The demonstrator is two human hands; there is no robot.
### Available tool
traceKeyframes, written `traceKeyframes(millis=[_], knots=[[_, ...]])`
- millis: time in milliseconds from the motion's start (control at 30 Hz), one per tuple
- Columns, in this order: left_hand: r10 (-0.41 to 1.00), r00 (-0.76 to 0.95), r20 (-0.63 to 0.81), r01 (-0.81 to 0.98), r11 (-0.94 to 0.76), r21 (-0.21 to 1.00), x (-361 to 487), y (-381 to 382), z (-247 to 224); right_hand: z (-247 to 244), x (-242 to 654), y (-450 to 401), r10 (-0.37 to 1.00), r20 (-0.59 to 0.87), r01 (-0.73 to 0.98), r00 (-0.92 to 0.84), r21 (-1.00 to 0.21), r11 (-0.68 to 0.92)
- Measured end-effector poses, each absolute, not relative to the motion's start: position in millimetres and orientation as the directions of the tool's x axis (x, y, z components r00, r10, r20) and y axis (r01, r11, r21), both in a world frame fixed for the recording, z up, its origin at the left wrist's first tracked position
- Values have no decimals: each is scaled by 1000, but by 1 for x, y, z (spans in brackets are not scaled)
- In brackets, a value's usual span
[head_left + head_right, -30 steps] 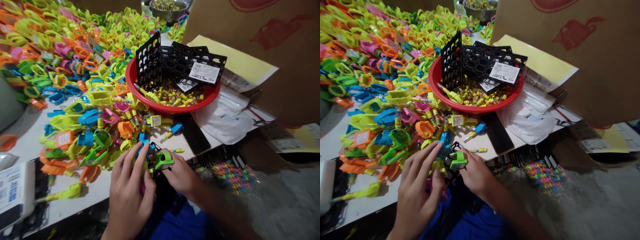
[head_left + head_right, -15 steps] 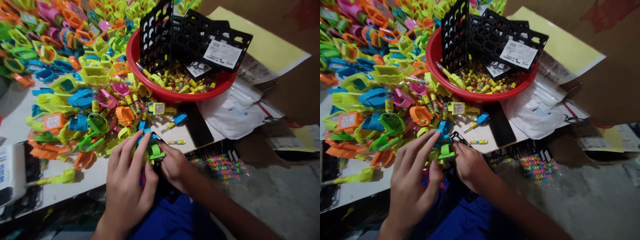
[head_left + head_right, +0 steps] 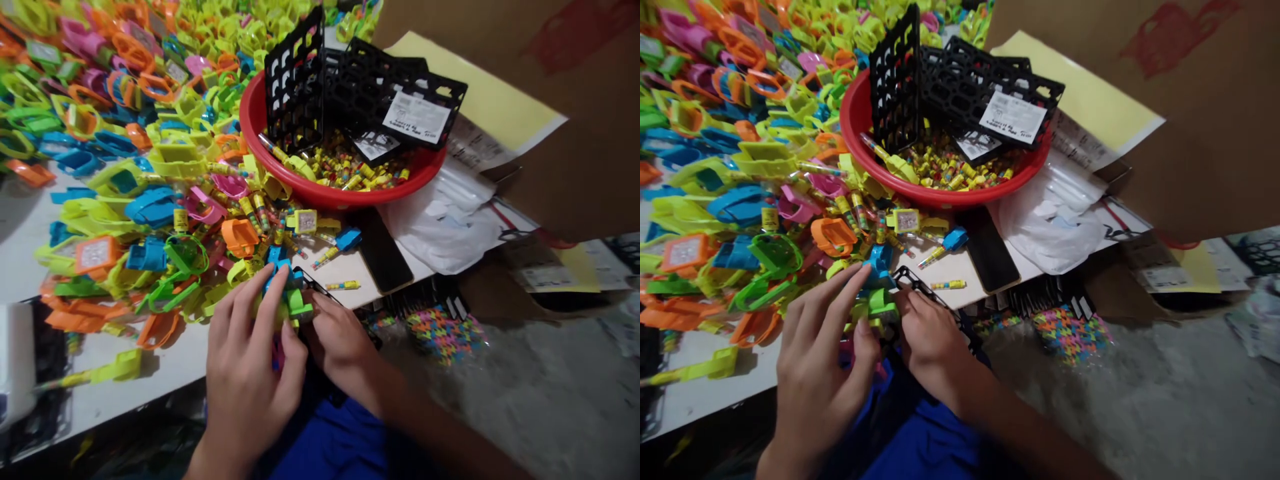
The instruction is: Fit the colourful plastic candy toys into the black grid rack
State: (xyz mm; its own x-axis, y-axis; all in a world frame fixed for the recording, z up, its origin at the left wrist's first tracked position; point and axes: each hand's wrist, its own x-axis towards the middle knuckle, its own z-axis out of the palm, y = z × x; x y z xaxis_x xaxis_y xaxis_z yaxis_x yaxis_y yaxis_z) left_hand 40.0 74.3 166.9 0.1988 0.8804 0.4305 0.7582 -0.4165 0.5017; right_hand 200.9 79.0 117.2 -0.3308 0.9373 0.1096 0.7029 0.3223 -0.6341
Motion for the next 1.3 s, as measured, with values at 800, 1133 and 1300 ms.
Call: traceKeyframes(millis=[800, 1133, 1300], knots=[[861, 201, 468, 767, -436, 471, 38, 75, 157, 105, 245, 102, 995, 4, 795, 97, -602, -75], [856, 211, 472, 795, -432, 426, 33, 73, 140, 113, 241, 94, 992, 78, 509, 97, -861, 18], [829, 209, 518, 805, -447, 390, 15, 81, 161, 87, 248, 102, 999, -38, 588, -20, -809, -19]])
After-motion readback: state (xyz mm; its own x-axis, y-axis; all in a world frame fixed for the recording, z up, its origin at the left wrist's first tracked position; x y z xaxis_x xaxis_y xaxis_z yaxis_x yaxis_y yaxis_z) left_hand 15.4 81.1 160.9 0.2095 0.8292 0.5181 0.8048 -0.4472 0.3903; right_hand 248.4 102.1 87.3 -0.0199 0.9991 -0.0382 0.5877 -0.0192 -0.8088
